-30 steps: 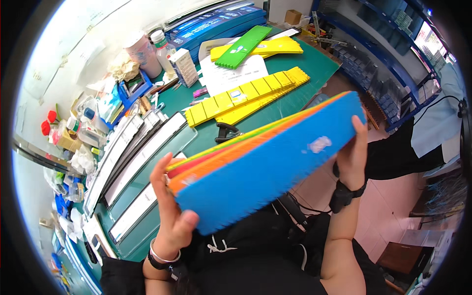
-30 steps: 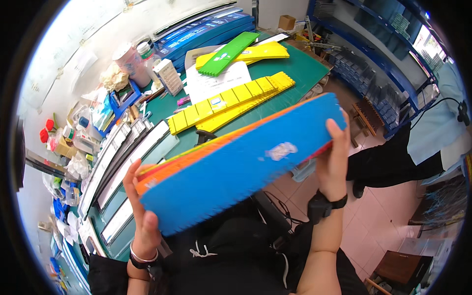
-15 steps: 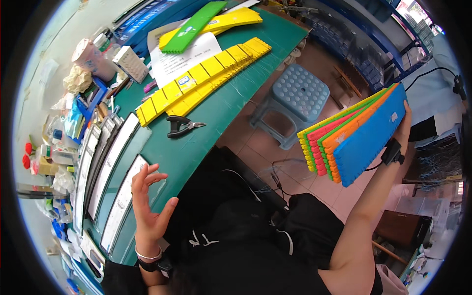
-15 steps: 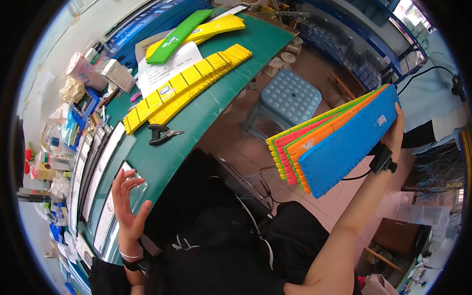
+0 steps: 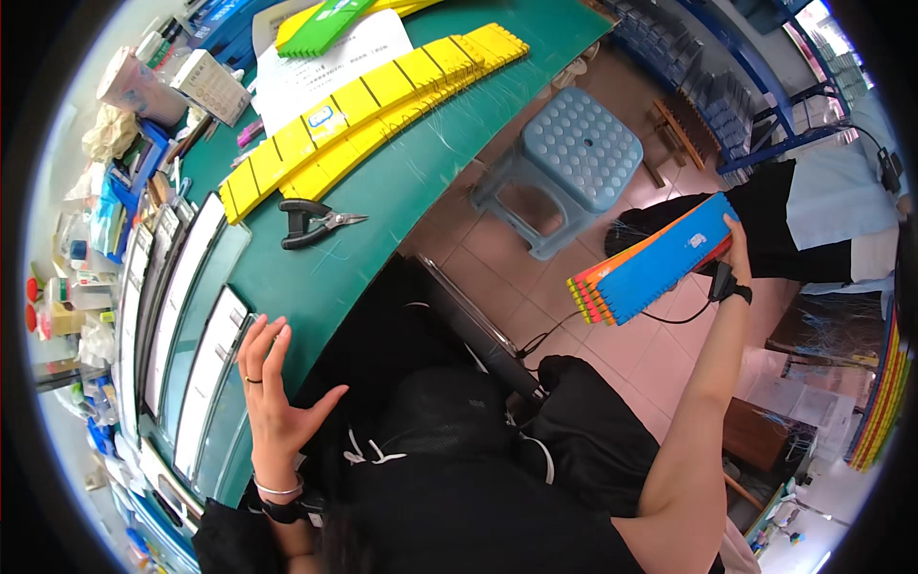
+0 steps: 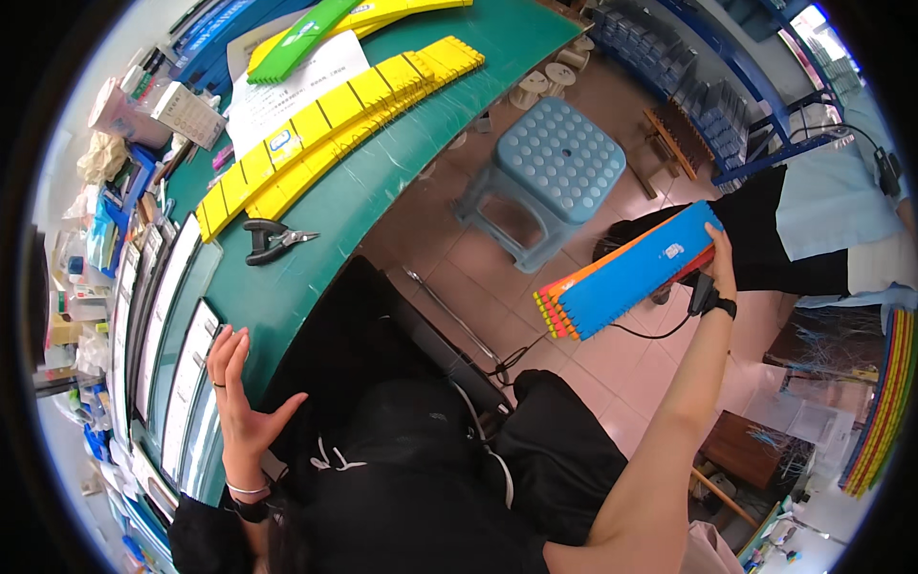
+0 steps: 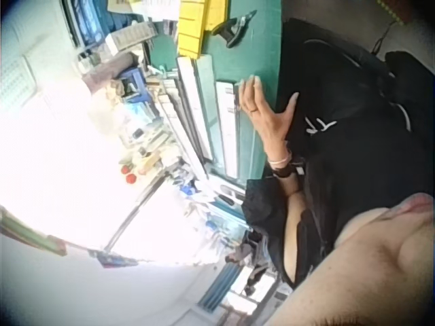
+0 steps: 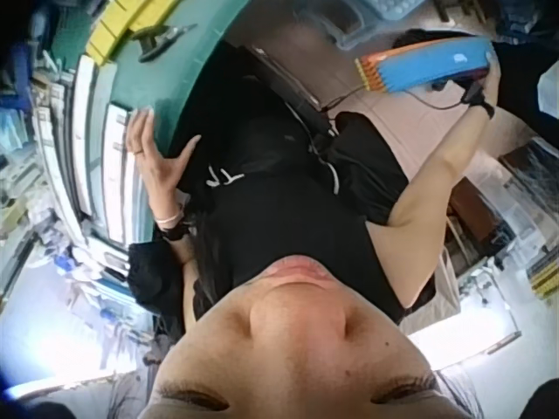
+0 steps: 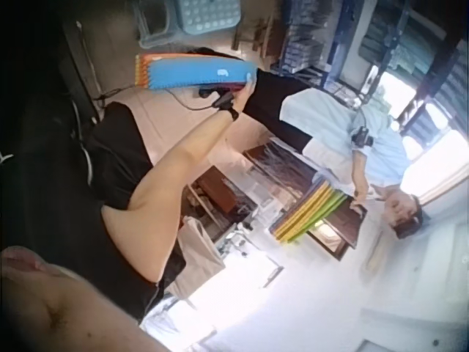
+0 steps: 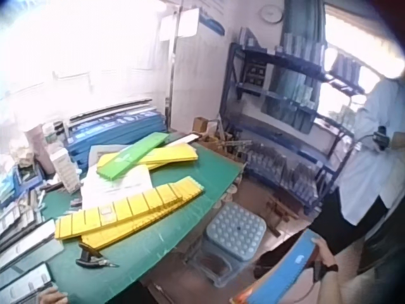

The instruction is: Insert resistors or small electronic components into a designated assembly guide or board.

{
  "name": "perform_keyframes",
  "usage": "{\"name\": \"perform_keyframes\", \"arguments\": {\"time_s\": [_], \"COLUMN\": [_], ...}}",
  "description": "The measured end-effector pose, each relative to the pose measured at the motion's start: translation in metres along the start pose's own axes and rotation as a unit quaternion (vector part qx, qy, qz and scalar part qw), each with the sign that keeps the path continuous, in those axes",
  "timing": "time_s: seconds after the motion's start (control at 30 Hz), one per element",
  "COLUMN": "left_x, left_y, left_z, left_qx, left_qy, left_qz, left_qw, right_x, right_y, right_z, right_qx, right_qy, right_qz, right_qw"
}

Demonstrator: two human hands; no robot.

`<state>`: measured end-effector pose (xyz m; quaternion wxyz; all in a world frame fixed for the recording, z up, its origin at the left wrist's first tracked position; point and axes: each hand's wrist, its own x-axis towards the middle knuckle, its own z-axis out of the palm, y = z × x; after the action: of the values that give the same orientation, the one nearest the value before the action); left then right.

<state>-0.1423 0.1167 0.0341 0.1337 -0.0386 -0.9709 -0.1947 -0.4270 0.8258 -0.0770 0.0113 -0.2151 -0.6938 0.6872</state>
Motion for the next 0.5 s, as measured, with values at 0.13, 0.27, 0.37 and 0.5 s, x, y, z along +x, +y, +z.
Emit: {"name": "perform_keyframes", "arguments": {"time_s": [0.13,0.27,0.37,0.5], "left_x": [0.000,0.007,0.024,0.064], "left_y": [0.003,0.006,0.016,0.040], "left_z": [0.002,0.001,-0.003,0.003], "left_qx": [0.036,0.041,0.037,0.007], "left_qy": [-0.006,0.000,-0.003,-0.024], "left_qz": [-0.003,-0.015,0.037,0.108], "left_qw": [0.999,0.999,0.999,0.994], "right_x": [-0.026,-0.059,-0.084,-0.108], "right_y": [0.041,0.055,0.048,0.029], "right_z": [-0.013,-0.018,-0.022,-0.025], "right_qx": [0.034,0.031,0.041,0.061], "right_qy": [0.019,0.054,-0.048,-0.085], "right_qz": [-0.024,-0.017,-0.005,-0.028], "right_qw": [0.999,0.998,0.998,0.994]}}
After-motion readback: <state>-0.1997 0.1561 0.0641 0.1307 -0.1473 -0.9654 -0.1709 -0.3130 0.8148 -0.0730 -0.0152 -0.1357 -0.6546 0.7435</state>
